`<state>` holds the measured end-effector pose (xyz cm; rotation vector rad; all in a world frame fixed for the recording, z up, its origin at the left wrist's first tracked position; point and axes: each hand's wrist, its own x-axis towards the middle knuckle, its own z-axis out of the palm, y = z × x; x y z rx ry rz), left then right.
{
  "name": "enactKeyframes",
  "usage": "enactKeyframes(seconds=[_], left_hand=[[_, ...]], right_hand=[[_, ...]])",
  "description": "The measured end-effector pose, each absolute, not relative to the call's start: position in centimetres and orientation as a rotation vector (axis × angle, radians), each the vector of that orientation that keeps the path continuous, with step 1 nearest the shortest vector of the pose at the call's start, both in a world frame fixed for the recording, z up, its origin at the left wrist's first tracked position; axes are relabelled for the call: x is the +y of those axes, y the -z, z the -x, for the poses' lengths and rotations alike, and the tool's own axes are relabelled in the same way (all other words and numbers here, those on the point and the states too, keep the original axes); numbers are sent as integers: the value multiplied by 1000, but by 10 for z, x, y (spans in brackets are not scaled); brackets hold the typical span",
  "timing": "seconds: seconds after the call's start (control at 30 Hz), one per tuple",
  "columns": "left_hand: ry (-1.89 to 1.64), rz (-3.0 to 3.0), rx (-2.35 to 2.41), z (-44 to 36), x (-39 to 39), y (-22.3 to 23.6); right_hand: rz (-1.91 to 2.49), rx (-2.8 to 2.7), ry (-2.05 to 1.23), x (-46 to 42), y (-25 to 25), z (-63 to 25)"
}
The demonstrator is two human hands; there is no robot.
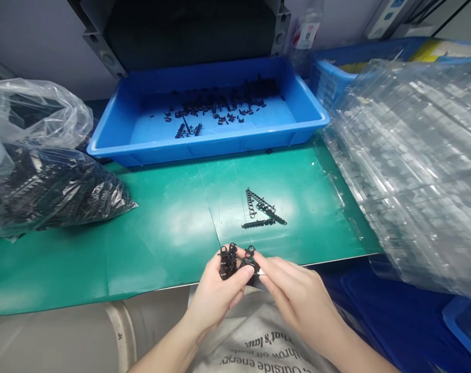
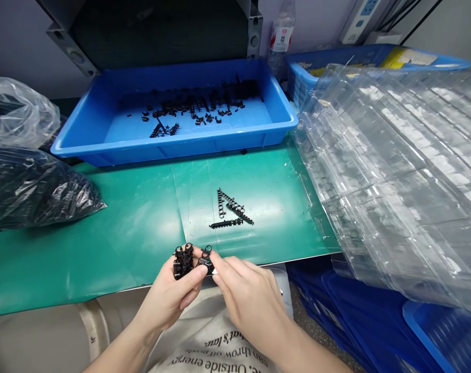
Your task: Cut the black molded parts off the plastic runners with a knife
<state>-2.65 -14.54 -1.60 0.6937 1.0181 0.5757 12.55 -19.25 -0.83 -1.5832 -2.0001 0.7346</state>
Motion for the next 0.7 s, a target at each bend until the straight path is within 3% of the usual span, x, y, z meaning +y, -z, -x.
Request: enactKeyframes(seconds=[0.43, 0.6, 0.7], left_hand=[[-601, -802, 1124, 20, -151, 17], [-648, -1630, 1390, 21, -119, 19], [-457, -2076, 1440, 14, -96, 26]], right_hand=[[1573, -1858, -493, -196, 19, -116], [1656, -1555, -713, -196, 23, -123], [1744, -1447, -823, -195, 24, -128]])
